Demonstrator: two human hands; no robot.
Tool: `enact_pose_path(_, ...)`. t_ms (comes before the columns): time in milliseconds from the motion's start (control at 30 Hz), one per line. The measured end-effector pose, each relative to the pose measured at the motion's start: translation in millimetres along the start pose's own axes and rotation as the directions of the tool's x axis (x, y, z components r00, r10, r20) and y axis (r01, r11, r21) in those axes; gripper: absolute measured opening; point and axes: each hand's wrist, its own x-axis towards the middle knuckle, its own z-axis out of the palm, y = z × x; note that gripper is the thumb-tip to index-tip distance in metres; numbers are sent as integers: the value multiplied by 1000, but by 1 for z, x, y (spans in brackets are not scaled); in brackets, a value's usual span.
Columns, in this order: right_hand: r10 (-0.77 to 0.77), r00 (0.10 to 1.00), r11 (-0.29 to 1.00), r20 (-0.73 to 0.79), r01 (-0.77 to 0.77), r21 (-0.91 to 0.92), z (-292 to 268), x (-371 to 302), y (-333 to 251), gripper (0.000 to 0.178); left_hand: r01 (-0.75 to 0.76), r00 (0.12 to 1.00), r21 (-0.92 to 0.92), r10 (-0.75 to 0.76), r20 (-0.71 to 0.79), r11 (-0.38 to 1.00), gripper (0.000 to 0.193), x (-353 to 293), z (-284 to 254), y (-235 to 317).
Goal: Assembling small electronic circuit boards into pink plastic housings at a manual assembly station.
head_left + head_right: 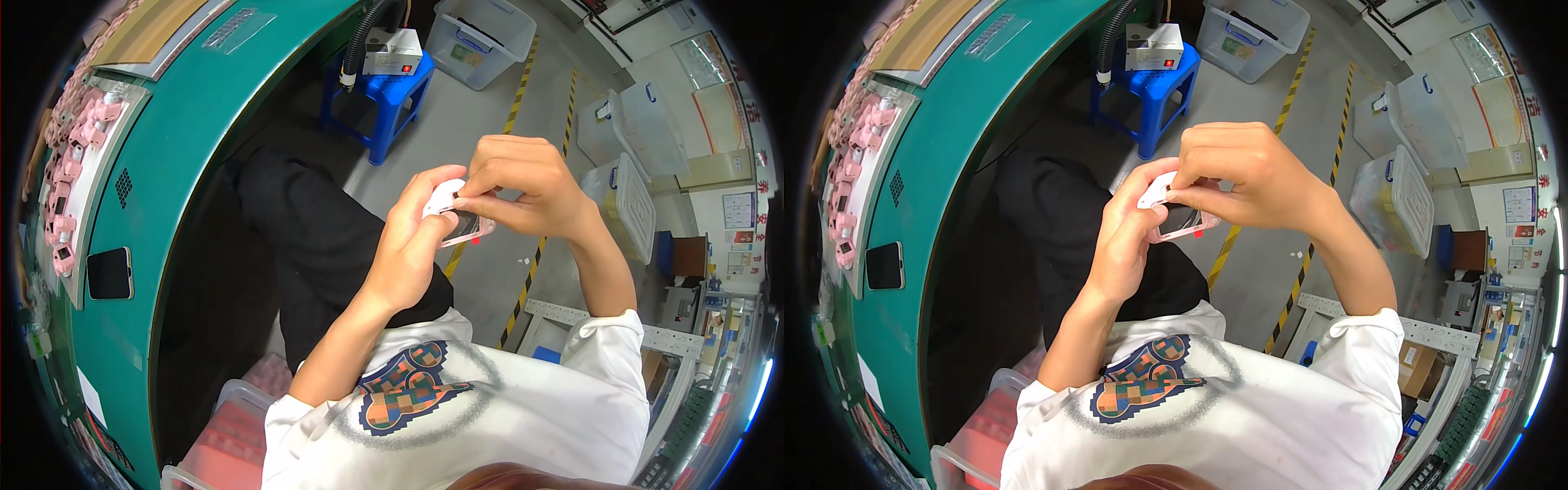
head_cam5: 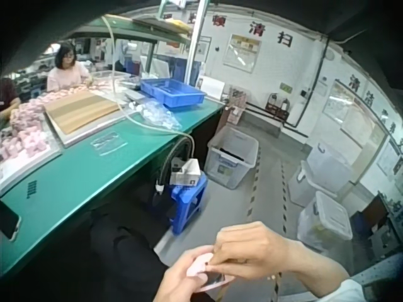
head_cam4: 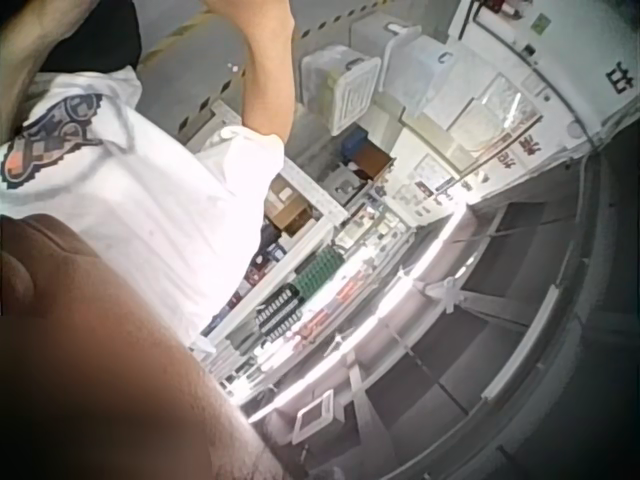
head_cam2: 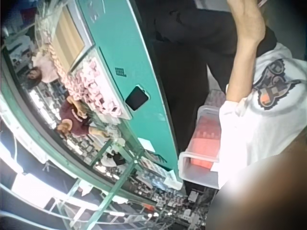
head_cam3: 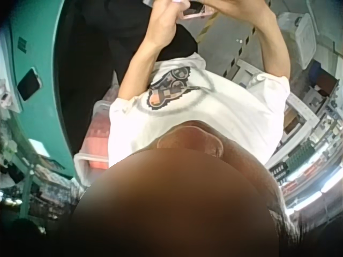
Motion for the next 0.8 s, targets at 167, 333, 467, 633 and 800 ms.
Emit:
enact_pose_path(167,133,989,983,66,-140,120,-11,5,-3,13,-112,993,54,113,-29,992,52,11,6,-5)
enact_pose_path(333,421,896,840,138,-443,313,-13,10,-9,13,-167,985,184,171,-7,969,37,11,3,3)
enact_pose_path(467,499,845,714,194,-528,461,10,10,4,14,-170,982,80,175,-65,982,36,8,-4,2)
enact_pose_path(633,345,935,774,80,-332,539,41,9,18,16,-198,971,207,221,-94,958,35,3,-28,-1)
enact_pose_path(800,-2,942,895,-337,152,419,106,20,31,12,-132,964,170,166,-209,977,35,-17,-58,10)
